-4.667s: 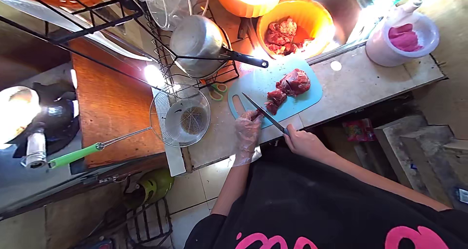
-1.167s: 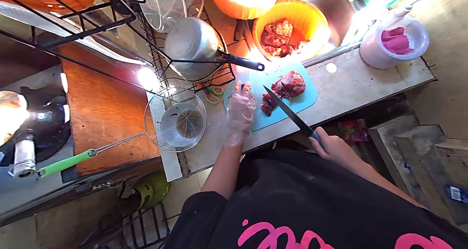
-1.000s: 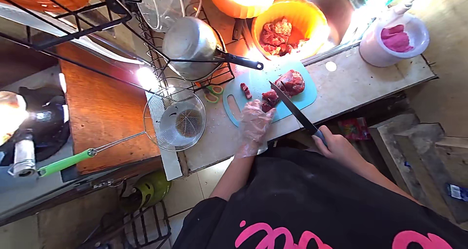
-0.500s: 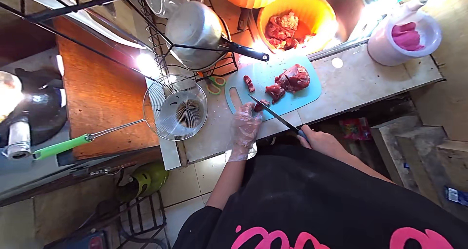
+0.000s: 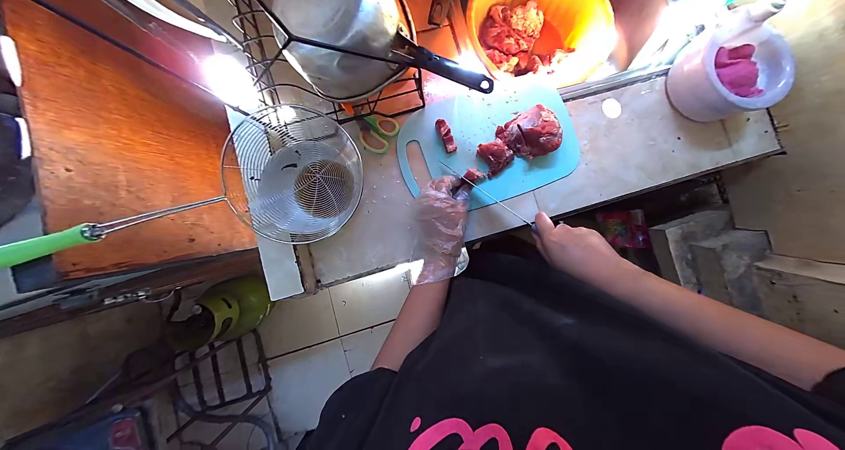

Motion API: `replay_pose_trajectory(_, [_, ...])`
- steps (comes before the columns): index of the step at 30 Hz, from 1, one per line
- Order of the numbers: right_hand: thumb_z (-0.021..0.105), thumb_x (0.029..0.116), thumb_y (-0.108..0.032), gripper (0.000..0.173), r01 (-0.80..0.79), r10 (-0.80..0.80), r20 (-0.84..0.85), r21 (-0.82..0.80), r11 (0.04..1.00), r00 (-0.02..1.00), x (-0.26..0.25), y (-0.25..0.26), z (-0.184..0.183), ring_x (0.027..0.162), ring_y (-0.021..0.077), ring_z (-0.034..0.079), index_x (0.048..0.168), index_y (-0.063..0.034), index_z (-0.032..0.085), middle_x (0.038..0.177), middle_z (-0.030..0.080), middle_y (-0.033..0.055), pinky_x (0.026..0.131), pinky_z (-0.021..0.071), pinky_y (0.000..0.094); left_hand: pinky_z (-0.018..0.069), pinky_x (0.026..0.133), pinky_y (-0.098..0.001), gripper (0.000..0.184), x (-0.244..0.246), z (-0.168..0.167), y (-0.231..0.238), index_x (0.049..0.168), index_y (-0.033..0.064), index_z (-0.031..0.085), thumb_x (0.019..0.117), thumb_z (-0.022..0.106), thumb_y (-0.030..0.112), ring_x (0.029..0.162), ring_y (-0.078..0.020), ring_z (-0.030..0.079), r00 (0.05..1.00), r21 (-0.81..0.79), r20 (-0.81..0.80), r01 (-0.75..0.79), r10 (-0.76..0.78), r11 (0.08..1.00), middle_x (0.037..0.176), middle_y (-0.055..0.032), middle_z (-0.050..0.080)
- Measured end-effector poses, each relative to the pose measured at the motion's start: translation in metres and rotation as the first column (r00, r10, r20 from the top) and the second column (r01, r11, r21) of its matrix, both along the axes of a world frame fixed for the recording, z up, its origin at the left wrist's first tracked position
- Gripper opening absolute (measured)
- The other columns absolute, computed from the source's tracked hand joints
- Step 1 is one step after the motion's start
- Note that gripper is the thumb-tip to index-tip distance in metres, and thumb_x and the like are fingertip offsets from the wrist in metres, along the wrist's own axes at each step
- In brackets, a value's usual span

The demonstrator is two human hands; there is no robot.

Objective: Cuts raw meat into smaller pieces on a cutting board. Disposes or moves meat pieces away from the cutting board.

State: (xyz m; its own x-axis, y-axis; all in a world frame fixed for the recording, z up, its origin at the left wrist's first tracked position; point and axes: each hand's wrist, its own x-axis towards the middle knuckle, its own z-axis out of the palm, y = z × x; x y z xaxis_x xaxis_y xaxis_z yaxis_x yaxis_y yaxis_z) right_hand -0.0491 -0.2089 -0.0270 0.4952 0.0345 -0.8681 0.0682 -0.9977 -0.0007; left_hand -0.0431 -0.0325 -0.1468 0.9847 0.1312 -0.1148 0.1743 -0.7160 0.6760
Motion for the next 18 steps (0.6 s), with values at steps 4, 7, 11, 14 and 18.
replay_pose_trajectory(4, [0.032, 0.1136, -0.024, 0.035, -0.037, 0.029, 0.078, 0.098, 0.994, 0.997, 0.012, 0.005, -0.029, 0.108, 0.0449, 0.068, 0.133, 0.0005, 0.047, 0.108, 0.067, 0.0265, 0.088, 0.0531, 0.0566, 0.0570, 0.090, -0.0533, 0.019, -0.004, -0.002, 0.001, 0.112, 0.0117, 0.074, 0.0947, 0.074, 0.021, 0.102, -0.0290, 0.070, 1.000, -0.057, 0.023, 0.001, 0.001, 0.998, 0.113, -0.0125, 0.072])
replay_pose_trajectory(7, [0.035, 0.1133, -0.024, 0.033, -0.010, -0.007, 0.116, 0.143, 0.990, 0.993, 0.021, 0.018, -0.056, 0.105, 0.0448, 0.069, 0.134, -0.0011, 0.045, 0.106, 0.068, 0.0254, 0.086, 0.0540, 0.0574, 0.0568, 0.089, -0.0537, 0.017, -0.005, -0.002, 0.001, 0.109, 0.0086, 0.074, 0.0942, 0.074, 0.018, 0.101, -0.0309, 0.070, 0.999, -0.078, 0.050, 0.010, -0.006, 0.997, 0.110, -0.0148, 0.072])
replay_pose_trajectory(11, [0.034, 0.1137, -0.029, 0.036, 0.036, -0.057, 0.096, 0.210, 0.977, 0.994, 0.029, 0.017, -0.063, 0.105, 0.0451, 0.069, 0.136, -0.0027, 0.044, 0.106, 0.068, 0.0256, 0.086, 0.0537, 0.0590, 0.0572, 0.088, -0.0538, 0.019, 0.001, 0.004, 0.001, 0.110, 0.0102, 0.073, 0.0952, 0.073, 0.022, 0.099, -0.0292, 0.071, 1.000, -0.050, 0.016, -0.002, 0.003, 0.999, 0.109, -0.0128, 0.073])
replay_pose_trajectory(14, [0.037, 0.1128, -0.027, 0.036, 0.029, -0.055, 0.093, 0.263, 0.964, 0.994, 0.020, -0.005, -0.056, 0.105, 0.0461, 0.068, 0.135, -0.0001, 0.047, 0.106, 0.068, 0.0269, 0.088, 0.0528, 0.0603, 0.0558, 0.089, -0.0566, 0.019, 0.006, 0.013, -0.002, 0.109, 0.0077, 0.072, 0.0956, 0.072, 0.021, 0.101, -0.0339, 0.070, 1.000, 0.004, -0.015, 0.001, 0.000, 1.000, 0.111, -0.0163, 0.072])
replay_pose_trajectory(18, [0.034, 0.1135, -0.027, 0.038, 0.010, -0.024, 0.064, 0.213, 0.977, 0.998, 0.008, -0.018, -0.046, 0.109, 0.0464, 0.067, 0.135, 0.0019, 0.047, 0.109, 0.067, 0.0282, 0.090, 0.0518, 0.0592, 0.0557, 0.089, -0.0557, 0.019, 0.003, 0.007, -0.001, 0.109, 0.0076, 0.072, 0.0947, 0.073, 0.020, 0.103, -0.0342, 0.069, 0.999, 0.031, 0.028, 0.026, -0.027, 0.999, 0.113, -0.0170, 0.071])
